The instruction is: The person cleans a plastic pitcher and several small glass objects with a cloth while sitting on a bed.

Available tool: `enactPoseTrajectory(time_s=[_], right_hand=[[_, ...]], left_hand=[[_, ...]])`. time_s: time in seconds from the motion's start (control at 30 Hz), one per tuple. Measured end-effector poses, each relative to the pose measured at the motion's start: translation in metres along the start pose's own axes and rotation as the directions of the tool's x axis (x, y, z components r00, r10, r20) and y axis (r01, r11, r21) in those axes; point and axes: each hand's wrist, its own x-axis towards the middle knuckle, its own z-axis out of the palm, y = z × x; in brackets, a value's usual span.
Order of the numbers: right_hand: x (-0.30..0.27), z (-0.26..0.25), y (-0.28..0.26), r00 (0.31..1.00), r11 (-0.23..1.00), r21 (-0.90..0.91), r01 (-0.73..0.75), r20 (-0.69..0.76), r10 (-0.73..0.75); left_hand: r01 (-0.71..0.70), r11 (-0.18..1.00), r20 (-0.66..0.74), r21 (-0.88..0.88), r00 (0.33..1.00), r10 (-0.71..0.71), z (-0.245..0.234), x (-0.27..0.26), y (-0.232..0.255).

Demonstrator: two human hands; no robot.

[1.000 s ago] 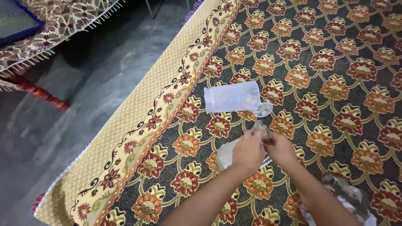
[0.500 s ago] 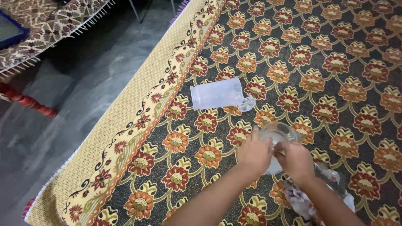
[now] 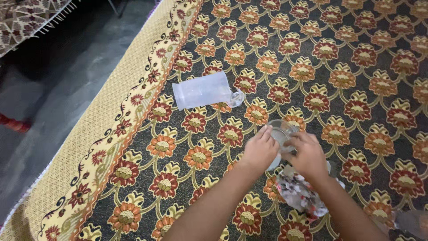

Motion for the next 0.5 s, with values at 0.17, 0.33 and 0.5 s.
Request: enactPoseTrajectory(time_s=[0.17, 0.33, 0.5], right_hand=[[-0.006, -0.006, 0.006, 0.997, 0.997, -0.010, -0.074, 0.024, 0.074], [-0.012, -0.018, -0.005, 0.990, 0.990, 0.050, -0.134, 0.056, 0.131], [-0.024, -0.017, 0.008, 0.854, 0.869, 0.079, -0.488, 0.247, 0.457]], left_hand=[[-0.139, 0.984, 0.035, -0.107, 0.989, 0.144, 0.003, 0.011, -0.004], [-0.193, 0.976, 0.288, -0.104, 0.933, 0.215, 0.017, 0.024, 0.011], [-0.239, 0.960, 0.278, -0.144, 0.921, 0.271, 0.019, 0.030, 0.017]])
